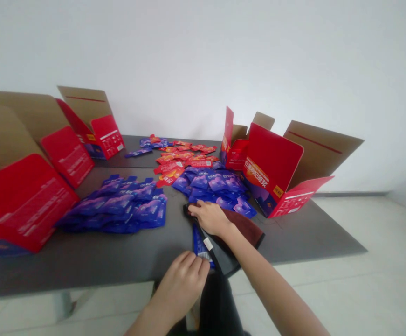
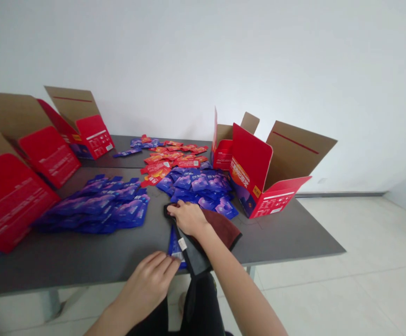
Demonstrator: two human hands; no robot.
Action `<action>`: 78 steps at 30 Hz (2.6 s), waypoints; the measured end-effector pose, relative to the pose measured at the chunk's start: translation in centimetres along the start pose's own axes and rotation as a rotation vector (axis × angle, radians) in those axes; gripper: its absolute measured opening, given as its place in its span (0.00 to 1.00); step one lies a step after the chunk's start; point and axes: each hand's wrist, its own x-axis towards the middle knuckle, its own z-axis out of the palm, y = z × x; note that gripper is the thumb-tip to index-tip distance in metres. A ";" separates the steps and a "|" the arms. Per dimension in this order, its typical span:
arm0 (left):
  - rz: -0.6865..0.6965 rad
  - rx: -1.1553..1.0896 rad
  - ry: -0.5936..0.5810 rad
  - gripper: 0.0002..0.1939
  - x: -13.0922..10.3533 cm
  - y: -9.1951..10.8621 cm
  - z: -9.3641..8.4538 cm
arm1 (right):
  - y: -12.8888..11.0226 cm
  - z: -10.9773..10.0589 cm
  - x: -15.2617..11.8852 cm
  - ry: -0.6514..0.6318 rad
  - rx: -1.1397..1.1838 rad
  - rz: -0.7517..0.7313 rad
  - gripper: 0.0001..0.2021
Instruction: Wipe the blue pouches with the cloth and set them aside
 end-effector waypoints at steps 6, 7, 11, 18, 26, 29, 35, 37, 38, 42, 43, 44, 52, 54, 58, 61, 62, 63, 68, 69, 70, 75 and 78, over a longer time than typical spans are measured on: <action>-0.075 -0.057 -0.098 0.13 0.0 0.4 -0.4 | -1.8 -2.5 -4.4 0.130 0.069 -0.060 0.13; -0.068 -0.048 -0.082 0.13 -0.1 0.4 -0.4 | -2.2 -2.5 -5.4 0.125 0.089 -0.096 0.12; -0.029 0.002 -0.041 0.13 -0.3 0.3 0.1 | -2.4 -1.1 -7.2 0.042 0.077 -0.140 0.09; 0.051 0.023 -0.049 0.13 0.1 0.1 -0.1 | 0.2 0.6 -1.9 0.028 -0.004 -0.013 0.12; -0.025 -0.002 -0.174 0.13 0.8 0.7 -0.8 | -0.2 -0.9 -1.7 0.106 -0.002 0.024 0.15; -0.033 -0.027 -0.162 0.12 0.6 0.7 -0.6 | -1.5 -1.4 -3.9 0.149 0.022 -0.090 0.14; -0.006 -0.006 -0.127 0.11 0.2 0.5 0.0 | -2.1 0.1 -4.4 0.054 0.005 -0.164 0.11; 0.004 -0.023 -0.121 0.12 0.3 0.4 -0.2 | -1.5 0.6 -2.9 0.056 -0.018 -0.122 0.11; 0.004 -0.030 -0.124 0.12 0.4 0.4 -0.4 | -1.1 0.7 -2.0 0.056 -0.027 -0.092 0.11; -0.061 -0.081 -0.194 0.12 0.8 0.3 -1.2 | -0.6 0.1 0.3 0.058 -0.036 -0.014 0.13; -0.087 -0.101 -0.216 0.13 0.9 0.3 -1.3 | -0.8 -0.3 0.2 0.063 -0.036 -0.011 0.14; -0.111 -0.119 -0.234 0.13 0.9 0.3 -1.4 | -1.1 -0.8 -0.3 0.074 -0.034 -0.014 0.14; -0.060 -0.056 -0.128 0.12 0.3 0.4 -0.4 | -2.4 -1.1 -6.7 0.077 0.041 -0.111 0.10; -0.032 -0.039 -0.116 0.11 0.4 0.4 -0.3 | -1.6 -0.1 -6.0 0.051 0.045 -0.085 0.11; -0.016 -0.063 -0.044 0.11 0.6 0.3 -0.5 | -0.2 1.0 -2.7 0.093 0.047 0.018 0.11; -0.111 -0.184 0.065 0.10 0.5 -0.2 -0.6 | 0.3 0.6 -1.9 0.159 0.060 0.088 0.12; -0.180 -0.255 0.115 0.10 0.3 -0.4 -0.7 | 0.4 0.3 -2.3 0.185 0.065 0.111 0.12; -0.272 -0.342 0.175 0.09 0.1 -0.8 -0.7 | 0.5 -0.2 -2.9 0.232 0.082 0.140 0.13; -0.798 -0.852 0.463 0.11 -1.3 -2.6 -0.6 | 1.6 -2.7 -7.6 0.804 0.359 0.344 0.13; -0.851 -0.882 0.476 0.11 -1.7 -2.8 -0.4 | 1.9 -2.9 -8.3 0.883 0.406 0.368 0.11; -0.889 -0.849 0.474 0.11 -2.1 -2.8 -0.1 | 2.2 -3.1 -8.9 0.918 0.429 0.380 0.11; -0.824 -0.089 0.407 0.22 -3.6 -2.6 0.6 | 2.7 -2.0 -9.8 0.897 0.460 0.313 0.07; -0.546 0.097 0.328 0.18 -3.5 -3.4 0.1 | 1.9 -1.3 -9.9 0.846 0.478 0.237 0.06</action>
